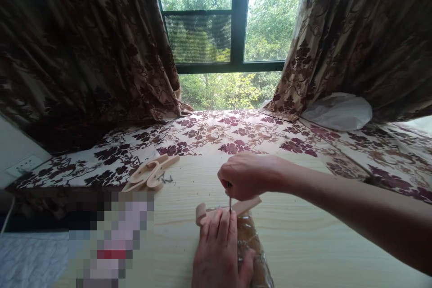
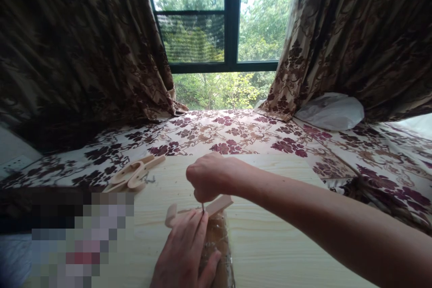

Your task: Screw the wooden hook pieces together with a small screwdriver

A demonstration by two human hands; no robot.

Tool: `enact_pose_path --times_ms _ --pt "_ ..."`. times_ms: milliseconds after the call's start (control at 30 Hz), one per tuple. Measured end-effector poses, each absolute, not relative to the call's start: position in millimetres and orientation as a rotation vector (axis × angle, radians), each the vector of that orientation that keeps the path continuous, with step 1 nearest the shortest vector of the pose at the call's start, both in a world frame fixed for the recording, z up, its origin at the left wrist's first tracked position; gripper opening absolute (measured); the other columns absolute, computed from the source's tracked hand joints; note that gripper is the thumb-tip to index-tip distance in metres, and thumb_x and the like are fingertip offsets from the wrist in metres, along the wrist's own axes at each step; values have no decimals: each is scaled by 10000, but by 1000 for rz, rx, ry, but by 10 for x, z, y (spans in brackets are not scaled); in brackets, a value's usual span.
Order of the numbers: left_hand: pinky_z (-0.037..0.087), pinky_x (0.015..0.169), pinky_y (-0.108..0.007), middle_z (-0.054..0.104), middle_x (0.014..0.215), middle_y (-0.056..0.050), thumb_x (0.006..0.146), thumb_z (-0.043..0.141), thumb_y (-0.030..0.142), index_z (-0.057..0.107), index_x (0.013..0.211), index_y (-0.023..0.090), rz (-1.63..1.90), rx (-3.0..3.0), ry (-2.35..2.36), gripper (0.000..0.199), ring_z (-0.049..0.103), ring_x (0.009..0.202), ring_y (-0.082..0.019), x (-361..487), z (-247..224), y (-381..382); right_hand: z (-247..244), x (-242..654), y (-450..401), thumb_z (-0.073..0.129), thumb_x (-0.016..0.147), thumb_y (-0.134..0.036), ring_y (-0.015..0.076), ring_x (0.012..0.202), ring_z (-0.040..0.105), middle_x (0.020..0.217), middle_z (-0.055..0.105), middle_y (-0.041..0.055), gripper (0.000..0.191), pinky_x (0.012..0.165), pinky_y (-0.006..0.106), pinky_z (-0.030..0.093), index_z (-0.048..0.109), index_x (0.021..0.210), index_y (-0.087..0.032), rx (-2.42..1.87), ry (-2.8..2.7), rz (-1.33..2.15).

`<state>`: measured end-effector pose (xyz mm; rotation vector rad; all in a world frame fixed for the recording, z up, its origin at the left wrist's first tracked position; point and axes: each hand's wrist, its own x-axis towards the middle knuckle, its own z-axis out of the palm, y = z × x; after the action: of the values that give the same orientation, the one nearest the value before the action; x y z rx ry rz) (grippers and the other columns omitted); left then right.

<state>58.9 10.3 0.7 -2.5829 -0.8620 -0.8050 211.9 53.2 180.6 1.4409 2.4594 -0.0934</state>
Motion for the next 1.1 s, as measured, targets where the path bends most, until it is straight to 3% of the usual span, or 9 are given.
enact_pose_path --times_ms 167,333,567,800,1100 --pt "448 938 -398 551 1275 -114 808 549 408 488 1264 98 -758 -2599 -864 555 488 1181 -283 572 -22 105 1872 2099 494 545 768 -190 137 573 515 764 696 79 222 464 276 253 694 928 -147 1394 2531 -22" --pt "446 939 -400 557 1259 -126 797 558 404 503 1250 94 -757 -2601 -861 551 487 1178 -283 584 21 90 1831 2111 528 490 784 -112 117 552 488 728 685 62 201 482 269 276 684 828 -143 1357 2584 -9" --pt "469 878 -428 579 1198 -175 774 553 383 534 1191 49 -779 -2540 -802 534 512 1127 -305 613 86 90 1794 2122 541 436 860 -174 121 548 489 717 675 94 256 488 280 264 683 841 -108 1403 2579 29" --pt "456 892 -422 569 1211 -171 778 542 369 533 1184 48 -806 -2539 -809 518 492 1146 -305 621 76 74 1863 2092 475 496 781 -91 104 512 454 694 669 71 209 467 268 252 692 846 -130 1345 2531 -50" --pt "451 909 -406 577 1223 -148 783 550 378 530 1209 72 -797 -2550 -827 524 504 1148 -289 598 52 86 1888 2163 469 489 831 -211 145 587 529 765 693 105 238 479 284 262 702 893 -124 1436 2469 -50"
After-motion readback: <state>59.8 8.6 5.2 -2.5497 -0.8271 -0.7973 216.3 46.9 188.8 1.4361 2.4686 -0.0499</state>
